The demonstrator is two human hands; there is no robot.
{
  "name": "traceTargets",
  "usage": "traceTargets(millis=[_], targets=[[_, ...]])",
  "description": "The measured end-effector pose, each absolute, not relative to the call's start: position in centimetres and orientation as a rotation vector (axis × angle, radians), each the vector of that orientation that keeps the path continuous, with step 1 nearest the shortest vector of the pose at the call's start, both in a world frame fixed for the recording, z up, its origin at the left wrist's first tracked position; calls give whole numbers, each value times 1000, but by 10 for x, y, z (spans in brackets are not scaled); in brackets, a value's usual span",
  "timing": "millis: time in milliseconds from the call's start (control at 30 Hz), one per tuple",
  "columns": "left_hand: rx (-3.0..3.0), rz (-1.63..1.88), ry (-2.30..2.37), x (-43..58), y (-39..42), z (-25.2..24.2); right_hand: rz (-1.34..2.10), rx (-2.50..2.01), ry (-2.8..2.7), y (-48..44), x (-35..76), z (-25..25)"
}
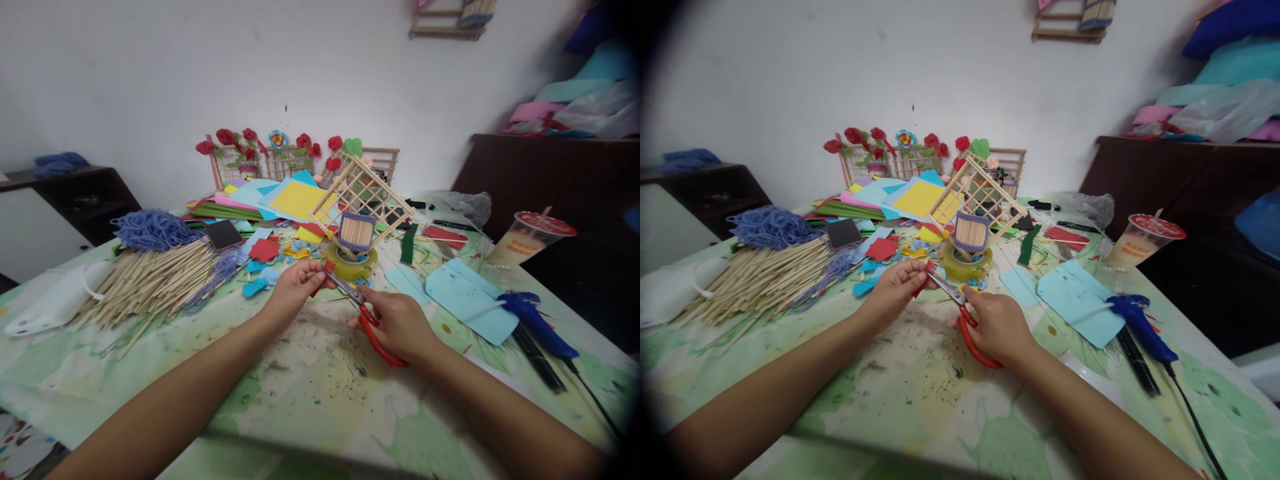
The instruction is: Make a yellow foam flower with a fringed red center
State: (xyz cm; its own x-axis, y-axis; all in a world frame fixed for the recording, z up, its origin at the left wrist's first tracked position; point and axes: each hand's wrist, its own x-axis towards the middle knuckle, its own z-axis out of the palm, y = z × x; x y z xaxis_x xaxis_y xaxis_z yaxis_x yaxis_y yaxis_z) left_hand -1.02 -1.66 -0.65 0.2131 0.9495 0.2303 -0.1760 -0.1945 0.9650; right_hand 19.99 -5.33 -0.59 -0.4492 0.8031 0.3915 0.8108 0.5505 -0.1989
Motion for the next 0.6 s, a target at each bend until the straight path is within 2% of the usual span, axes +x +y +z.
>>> traceTargets(millis=[600], targets=[[1324,1245,877,-10,-19,-3,-32,-1400,-2356,-54,199,-4]])
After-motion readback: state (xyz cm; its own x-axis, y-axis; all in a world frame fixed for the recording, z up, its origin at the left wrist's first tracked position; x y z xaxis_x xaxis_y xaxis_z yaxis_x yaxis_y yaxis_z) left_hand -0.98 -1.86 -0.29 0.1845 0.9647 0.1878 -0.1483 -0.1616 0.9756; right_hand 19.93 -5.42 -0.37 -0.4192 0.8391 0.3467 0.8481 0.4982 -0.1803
